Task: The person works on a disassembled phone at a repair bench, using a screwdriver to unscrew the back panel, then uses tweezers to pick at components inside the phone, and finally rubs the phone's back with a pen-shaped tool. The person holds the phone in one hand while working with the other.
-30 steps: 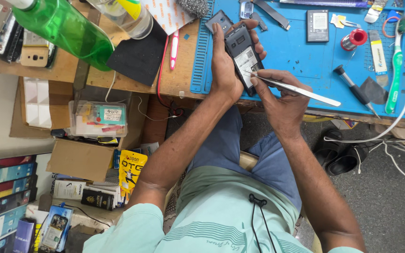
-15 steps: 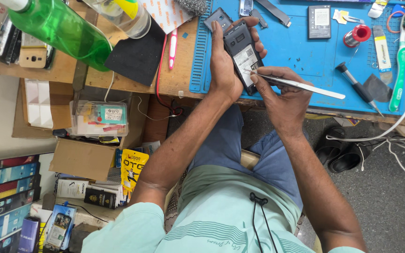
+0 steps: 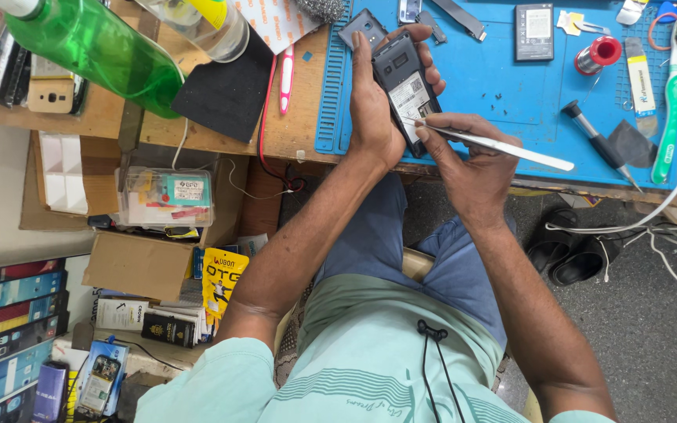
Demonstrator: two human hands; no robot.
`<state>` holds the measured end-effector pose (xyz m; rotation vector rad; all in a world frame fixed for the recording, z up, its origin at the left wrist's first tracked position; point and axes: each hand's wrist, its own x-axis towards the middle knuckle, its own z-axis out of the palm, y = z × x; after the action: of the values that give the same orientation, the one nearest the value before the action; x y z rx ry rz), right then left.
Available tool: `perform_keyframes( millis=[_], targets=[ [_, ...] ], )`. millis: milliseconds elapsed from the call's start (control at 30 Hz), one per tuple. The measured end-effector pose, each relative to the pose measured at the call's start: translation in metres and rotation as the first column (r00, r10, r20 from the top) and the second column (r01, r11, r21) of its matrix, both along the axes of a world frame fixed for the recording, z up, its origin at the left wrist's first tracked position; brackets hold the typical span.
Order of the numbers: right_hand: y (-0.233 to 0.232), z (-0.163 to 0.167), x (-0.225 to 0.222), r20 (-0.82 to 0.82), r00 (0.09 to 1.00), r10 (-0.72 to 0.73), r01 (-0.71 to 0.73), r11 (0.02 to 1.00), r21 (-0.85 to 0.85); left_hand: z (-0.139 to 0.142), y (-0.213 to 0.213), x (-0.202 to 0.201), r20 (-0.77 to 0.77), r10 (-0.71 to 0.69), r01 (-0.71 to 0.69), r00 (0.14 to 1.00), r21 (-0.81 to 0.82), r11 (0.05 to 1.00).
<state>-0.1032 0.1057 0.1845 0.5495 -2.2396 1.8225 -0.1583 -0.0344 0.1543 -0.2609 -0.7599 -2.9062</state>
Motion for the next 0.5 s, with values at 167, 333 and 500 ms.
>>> perform_keyframes(
  millis=[167, 333, 500],
  targets=[
    [-0.0003, -0.0011, -0.001, 0.017, 1.0, 0.022, -0.021, 0.999, -0.048, 0.001, -0.0001, 0.0005, -0.016, 0.006, -0.006, 1.0, -0.013, 1.0],
    [-0.0003, -0.0029, -0.0014, 0.043, 0.999, 0.019, -0.015, 0.997, -0.073, 0.0015, -0.0004, 0.0013, -0.008, 0.0, 0.0, 1.0, -0.009, 1.0],
    [0.0006, -0.0044, -0.0022, 0.047, 0.999, 0.024, -0.02, 0.995, -0.094, 0.0003, -0.0002, 0.0009, -0.019, -0.009, 0.009, 1.0, -0.003, 1.0]
  ],
)
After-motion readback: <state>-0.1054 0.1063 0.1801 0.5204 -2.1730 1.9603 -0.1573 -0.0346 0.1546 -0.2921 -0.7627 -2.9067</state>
